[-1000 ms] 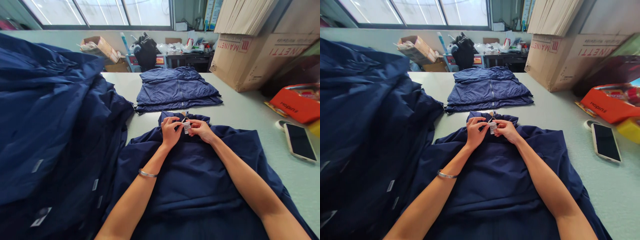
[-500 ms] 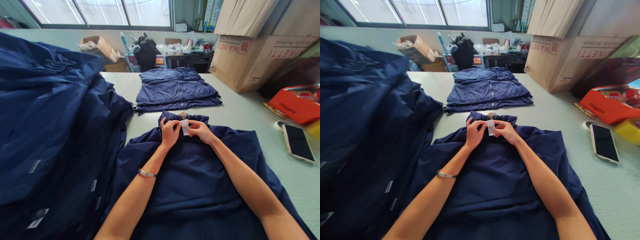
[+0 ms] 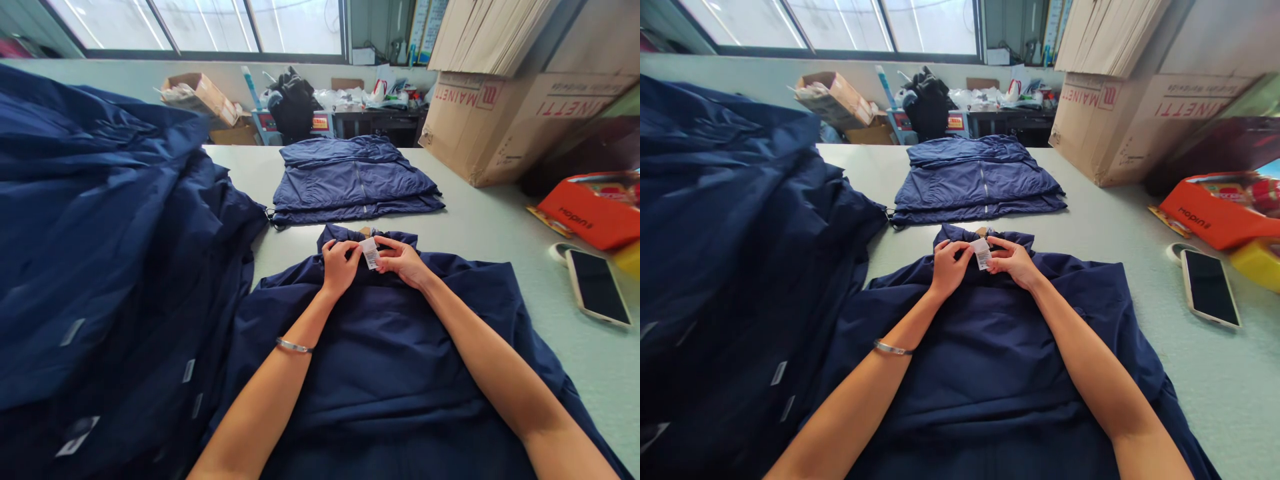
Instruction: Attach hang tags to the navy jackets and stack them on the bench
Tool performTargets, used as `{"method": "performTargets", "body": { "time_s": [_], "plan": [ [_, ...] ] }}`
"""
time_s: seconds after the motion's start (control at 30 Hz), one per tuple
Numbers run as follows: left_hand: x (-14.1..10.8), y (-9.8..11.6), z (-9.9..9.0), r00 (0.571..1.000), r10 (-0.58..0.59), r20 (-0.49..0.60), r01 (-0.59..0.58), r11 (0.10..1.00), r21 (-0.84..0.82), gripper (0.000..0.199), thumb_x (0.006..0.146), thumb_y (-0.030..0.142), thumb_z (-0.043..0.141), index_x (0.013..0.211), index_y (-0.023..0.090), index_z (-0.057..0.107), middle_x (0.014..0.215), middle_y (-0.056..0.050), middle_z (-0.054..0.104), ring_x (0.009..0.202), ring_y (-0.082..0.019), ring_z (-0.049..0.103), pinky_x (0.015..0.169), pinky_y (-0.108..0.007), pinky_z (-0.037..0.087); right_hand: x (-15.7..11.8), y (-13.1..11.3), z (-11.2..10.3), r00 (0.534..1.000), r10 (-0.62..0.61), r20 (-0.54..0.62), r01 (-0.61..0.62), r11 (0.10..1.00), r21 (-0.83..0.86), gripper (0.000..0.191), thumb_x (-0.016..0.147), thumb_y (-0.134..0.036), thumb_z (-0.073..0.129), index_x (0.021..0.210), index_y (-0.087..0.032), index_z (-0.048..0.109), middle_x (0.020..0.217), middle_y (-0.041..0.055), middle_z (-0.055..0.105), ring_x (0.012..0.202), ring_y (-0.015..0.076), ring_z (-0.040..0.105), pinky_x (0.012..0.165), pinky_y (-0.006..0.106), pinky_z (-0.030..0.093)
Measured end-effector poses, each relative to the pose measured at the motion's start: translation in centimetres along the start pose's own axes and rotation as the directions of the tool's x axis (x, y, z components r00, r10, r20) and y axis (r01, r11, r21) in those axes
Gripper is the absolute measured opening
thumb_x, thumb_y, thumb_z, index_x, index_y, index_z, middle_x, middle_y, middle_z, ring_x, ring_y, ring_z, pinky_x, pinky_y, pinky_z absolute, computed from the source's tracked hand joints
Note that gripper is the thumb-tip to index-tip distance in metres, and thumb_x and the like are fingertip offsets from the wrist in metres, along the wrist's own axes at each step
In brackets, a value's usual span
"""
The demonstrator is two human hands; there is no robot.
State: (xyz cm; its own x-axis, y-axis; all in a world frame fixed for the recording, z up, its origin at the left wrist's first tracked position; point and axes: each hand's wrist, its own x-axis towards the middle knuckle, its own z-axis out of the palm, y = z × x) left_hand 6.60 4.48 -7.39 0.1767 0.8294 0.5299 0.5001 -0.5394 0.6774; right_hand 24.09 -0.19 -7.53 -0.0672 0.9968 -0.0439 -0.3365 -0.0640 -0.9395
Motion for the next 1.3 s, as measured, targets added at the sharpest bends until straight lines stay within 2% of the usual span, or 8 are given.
{"method": "performTargets", "body": {
  "time_s": [0.23, 0.4, 0.67, 1.03, 1.3],
  "plan": [
    [0.2, 0.04, -0.34, 0.997, -0.062, 0.051, 0.065, 0.996, -0.064, 0.013, 0.086, 0.022, 0.061, 0.079, 0.023, 0.072, 0.086, 0.0, 0.077, 0.084, -0.019, 0.068, 0.108, -0.046, 0.037, 0.12, 0.08, -0.03, 1.0, 0.011, -0.02, -0.011, 0.999, 0.033, 0.074, 0.052, -0.023, 0.092, 0.122, -0.021, 0.067, 0.074, -0.0002, 0.075, 0.058, 0.0158, 0.069, 0.059, 0.029, 0.06],
    [0.26, -0.13, -0.61, 0.995, -0.03, 0.097, 0.046, 0.985, -0.165, 0.022, 0.084, 0.012, 0.055, 0.085, 0.023, 0.074, 0.091, 0.0, 0.077, 0.089, -0.019, 0.069, 0.098, -0.039, 0.047, 0.23, 0.04, -0.02, 0.999, 0.013, -0.035, -0.011, 0.999, 0.039, 0.077, 0.052, -0.025, 0.093, 0.124, -0.018, 0.064, 0.071, 0.0002, 0.075, 0.057, 0.0158, 0.069, 0.059, 0.028, 0.061],
    [-0.06, 0.42, -0.98, 0.99, -0.014, 0.143, 0.027, 0.996, -0.088, 0.016, 0.077, 0.017, 0.068, 0.09, 0.024, 0.074, 0.1, -0.001, 0.077, 0.098, -0.021, 0.069, 0.109, -0.044, 0.035, 0.48, 0.07, -0.03, 0.998, 0.026, -0.055, -0.022, 0.998, 0.058, 0.07, 0.057, -0.024, 0.092, 0.12, -0.015, 0.063, 0.073, 0.0021, 0.076, 0.055, 0.015, 0.07, 0.054, 0.024, 0.062],
    [-0.1, 0.43, -0.79, 0.992, 0.016, 0.125, -0.008, 0.998, -0.067, 0.014, 0.076, 0.02, 0.073, 0.09, 0.024, 0.075, 0.098, -0.002, 0.077, 0.097, -0.021, 0.069, 0.105, -0.043, 0.037, 0.43, 0.07, 0.07, 0.997, 0.034, -0.071, -0.029, 0.998, 0.061, 0.061, 0.062, -0.02, 0.089, 0.117, -0.016, 0.064, 0.077, 0.0028, 0.077, 0.054, 0.0147, 0.07, 0.054, 0.025, 0.062],
    [-0.1, 0.45, -0.75, 0.993, 0.014, 0.12, -0.006, 0.998, -0.064, 0.014, 0.076, 0.022, 0.074, 0.09, 0.024, 0.076, 0.098, -0.003, 0.078, 0.097, -0.022, 0.07, 0.105, -0.043, 0.037, 0.33, -0.08, 0.15, 0.997, 0.036, -0.068, -0.032, 0.998, 0.058, 0.064, 0.061, -0.022, 0.09, 0.119, -0.014, 0.064, 0.076, 0.0045, 0.077, 0.054, 0.0148, 0.069, 0.054, 0.025, 0.062]
  ]
}}
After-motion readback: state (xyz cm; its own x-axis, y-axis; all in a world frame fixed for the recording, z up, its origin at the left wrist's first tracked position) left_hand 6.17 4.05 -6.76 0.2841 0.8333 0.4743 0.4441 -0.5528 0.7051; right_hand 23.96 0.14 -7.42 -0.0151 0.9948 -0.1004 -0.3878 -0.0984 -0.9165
